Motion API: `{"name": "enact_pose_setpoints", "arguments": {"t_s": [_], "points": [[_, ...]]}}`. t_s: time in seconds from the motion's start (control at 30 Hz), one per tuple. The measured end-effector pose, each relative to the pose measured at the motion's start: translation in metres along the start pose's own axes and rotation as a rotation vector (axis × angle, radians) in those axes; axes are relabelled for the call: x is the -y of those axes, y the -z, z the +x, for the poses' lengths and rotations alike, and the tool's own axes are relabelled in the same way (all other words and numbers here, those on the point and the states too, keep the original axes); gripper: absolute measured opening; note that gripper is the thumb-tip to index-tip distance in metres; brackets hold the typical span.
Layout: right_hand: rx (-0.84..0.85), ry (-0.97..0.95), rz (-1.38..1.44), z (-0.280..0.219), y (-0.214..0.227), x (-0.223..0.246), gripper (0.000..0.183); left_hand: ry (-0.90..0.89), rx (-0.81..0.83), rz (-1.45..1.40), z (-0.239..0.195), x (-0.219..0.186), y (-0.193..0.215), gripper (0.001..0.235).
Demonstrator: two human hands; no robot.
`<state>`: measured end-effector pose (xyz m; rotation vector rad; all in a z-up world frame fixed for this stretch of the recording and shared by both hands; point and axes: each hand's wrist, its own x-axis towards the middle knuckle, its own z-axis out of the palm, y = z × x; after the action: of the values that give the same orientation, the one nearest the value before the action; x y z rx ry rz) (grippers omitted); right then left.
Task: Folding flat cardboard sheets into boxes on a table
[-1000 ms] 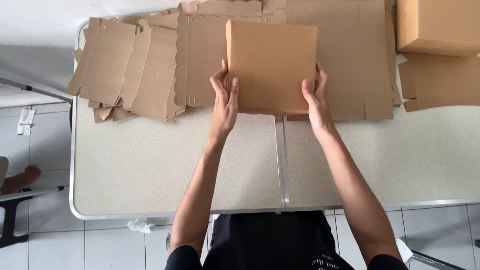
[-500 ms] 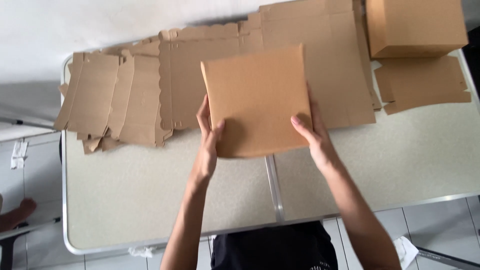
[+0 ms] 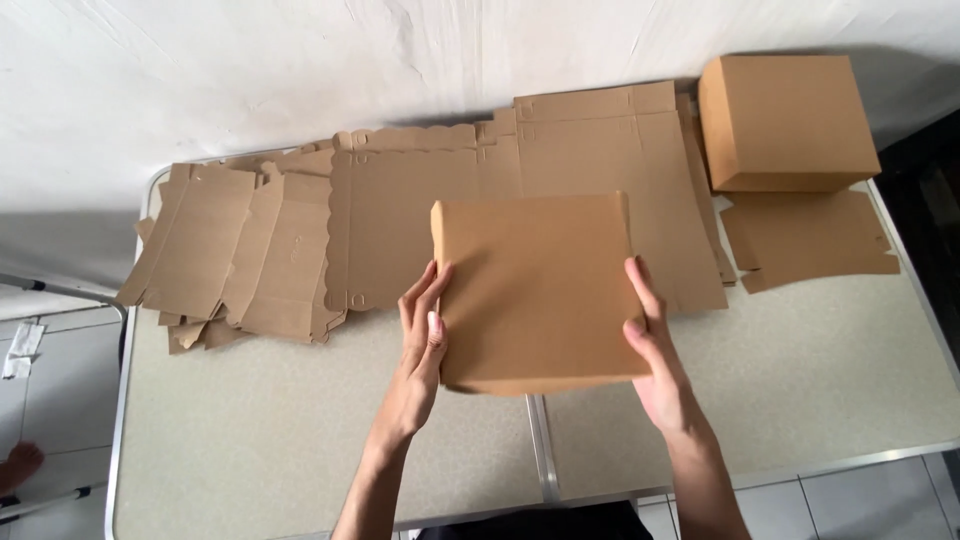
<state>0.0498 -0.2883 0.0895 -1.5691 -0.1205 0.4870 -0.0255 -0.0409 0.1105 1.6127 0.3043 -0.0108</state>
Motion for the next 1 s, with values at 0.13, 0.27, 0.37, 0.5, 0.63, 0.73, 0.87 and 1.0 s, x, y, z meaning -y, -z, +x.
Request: {"name": "enact_pose_setpoints", "arguments": {"t_s": [0.13,0.27,0.37,0.5,0.63,0.73,0.87,1.0], "points": [[-0.001,0.109,0.116,0.016,0.014,0.001,0.07,-0.033,0.12,0.001,0.013,-0.012,-0.011,0.07],[-0.065,0.18,0.061,0.026,0.025,0.005,0.074,-0.003,0.145,-0.041,0.039,-0.013,-0.029,0.079],[-0.124,0.351,-0.268,0.034,0.046,0.0,0.079,-0.07,0.133,-0.09,0.065,-0.01,-0.046,0.077],[-0.334,0.462,-0.426,0.05,0.06,0.007,0.07,-0.214,0.116,-0.052,0.109,-0.012,-0.072,0.071],[-0.576,0.678,-0.583,0.08,0.088,0.008,0.047,-0.417,-0.026,0.038,0.156,-0.012,-0.107,0.053],[-0.568,0.805,-0.59,0.113,0.129,-0.007,0.052,-0.576,-0.092,0.15,0.198,-0.001,-0.128,0.057],[-0.454,0.827,-0.749,0.131,0.183,-0.012,0.106,-0.749,0.25,0.242,0.243,0.01,-0.134,0.114],[-0.436,0.706,-0.884,0.121,0.191,0.006,0.105,-0.75,0.299,0.315,0.287,0.044,-0.169,0.1]]}}
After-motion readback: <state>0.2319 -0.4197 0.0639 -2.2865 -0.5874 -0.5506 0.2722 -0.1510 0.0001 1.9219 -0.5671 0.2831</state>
